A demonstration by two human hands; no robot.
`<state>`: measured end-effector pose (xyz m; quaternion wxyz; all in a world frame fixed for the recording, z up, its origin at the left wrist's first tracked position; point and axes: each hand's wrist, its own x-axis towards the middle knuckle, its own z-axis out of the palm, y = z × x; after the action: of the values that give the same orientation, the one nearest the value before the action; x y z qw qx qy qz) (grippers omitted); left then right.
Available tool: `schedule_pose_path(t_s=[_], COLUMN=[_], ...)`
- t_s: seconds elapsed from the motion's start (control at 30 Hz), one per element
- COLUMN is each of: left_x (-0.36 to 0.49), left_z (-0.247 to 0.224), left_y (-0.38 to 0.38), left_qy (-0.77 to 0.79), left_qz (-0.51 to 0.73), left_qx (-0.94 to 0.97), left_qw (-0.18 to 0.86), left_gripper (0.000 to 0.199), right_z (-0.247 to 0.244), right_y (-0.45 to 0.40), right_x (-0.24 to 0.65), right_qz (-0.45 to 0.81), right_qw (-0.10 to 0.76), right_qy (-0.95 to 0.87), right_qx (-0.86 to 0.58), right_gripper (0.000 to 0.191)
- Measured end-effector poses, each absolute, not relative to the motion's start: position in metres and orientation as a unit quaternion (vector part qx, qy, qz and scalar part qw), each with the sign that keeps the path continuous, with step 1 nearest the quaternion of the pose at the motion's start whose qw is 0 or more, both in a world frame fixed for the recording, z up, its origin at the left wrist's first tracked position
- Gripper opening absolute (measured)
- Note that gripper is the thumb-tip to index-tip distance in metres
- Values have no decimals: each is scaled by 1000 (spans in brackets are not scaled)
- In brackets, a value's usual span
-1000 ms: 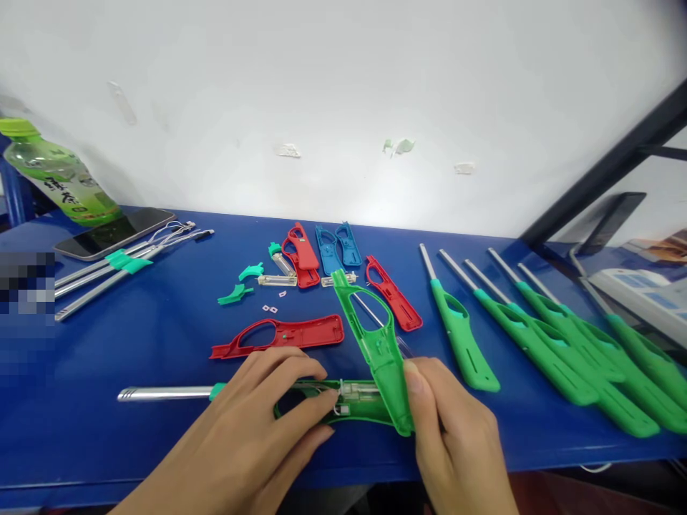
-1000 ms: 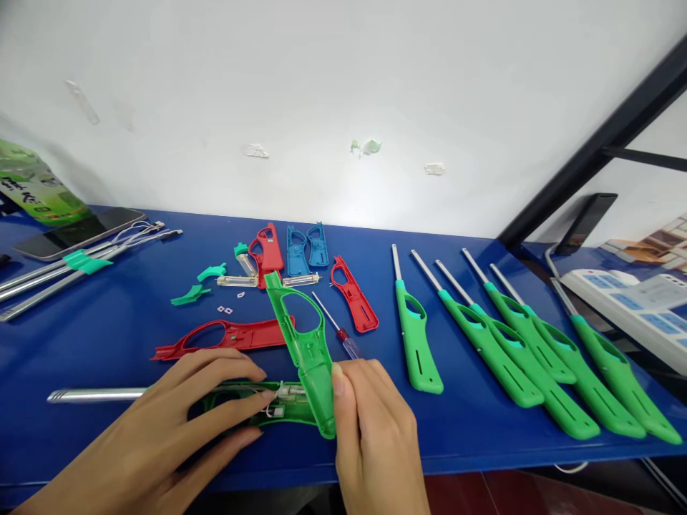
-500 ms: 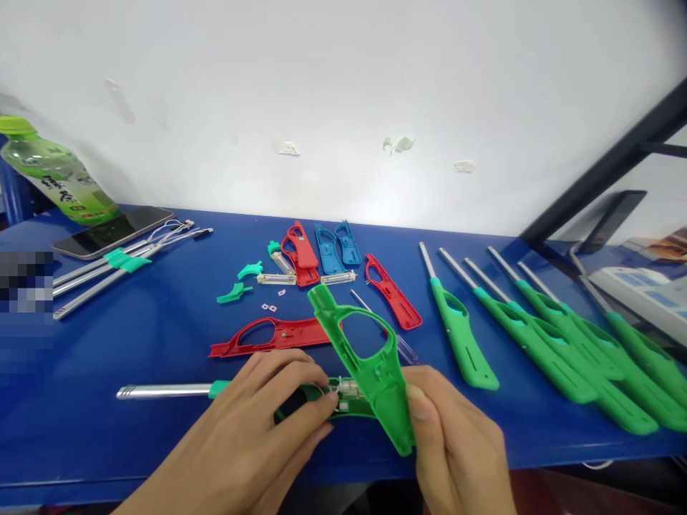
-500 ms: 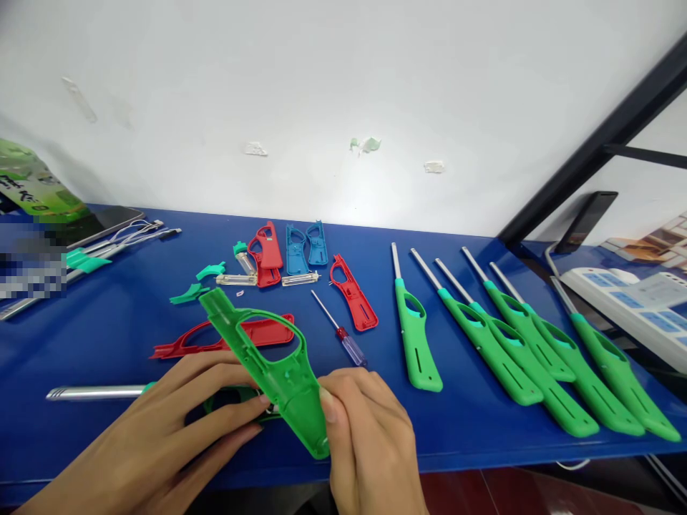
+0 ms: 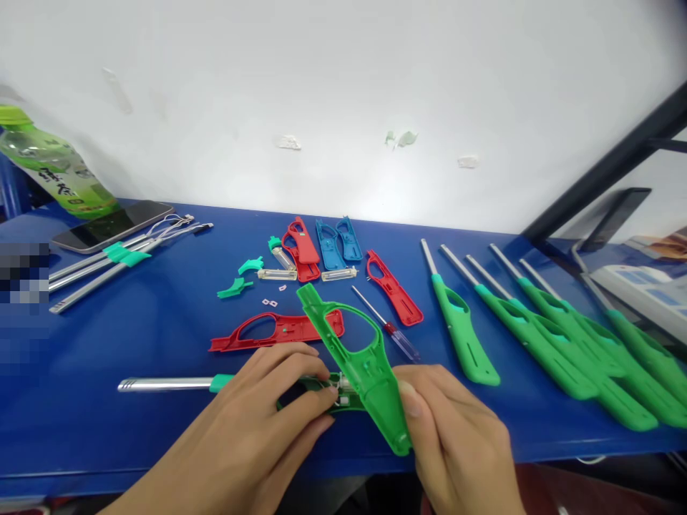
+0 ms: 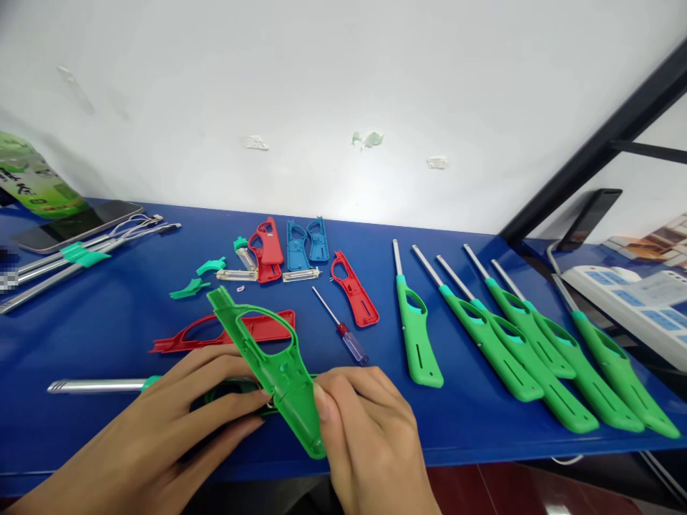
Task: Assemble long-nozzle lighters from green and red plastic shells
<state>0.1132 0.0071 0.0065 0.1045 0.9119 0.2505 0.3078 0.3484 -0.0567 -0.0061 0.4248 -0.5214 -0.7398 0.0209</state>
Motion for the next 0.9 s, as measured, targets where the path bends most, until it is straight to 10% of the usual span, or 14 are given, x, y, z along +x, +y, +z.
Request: schedule_pose_path(t_s=[0.9], left_x=[80], left_z=[17], left_y=[29], left_qy=[306], left_qz=[299], left_qx=[899], left_qw=[93], left_gripper=[20], right_z=[-2], right_y=[-69], right_x=[361], right_qz=[81], right_qw=[496], right_qy=[-540], right_qx=[-676], right_gripper=[59])
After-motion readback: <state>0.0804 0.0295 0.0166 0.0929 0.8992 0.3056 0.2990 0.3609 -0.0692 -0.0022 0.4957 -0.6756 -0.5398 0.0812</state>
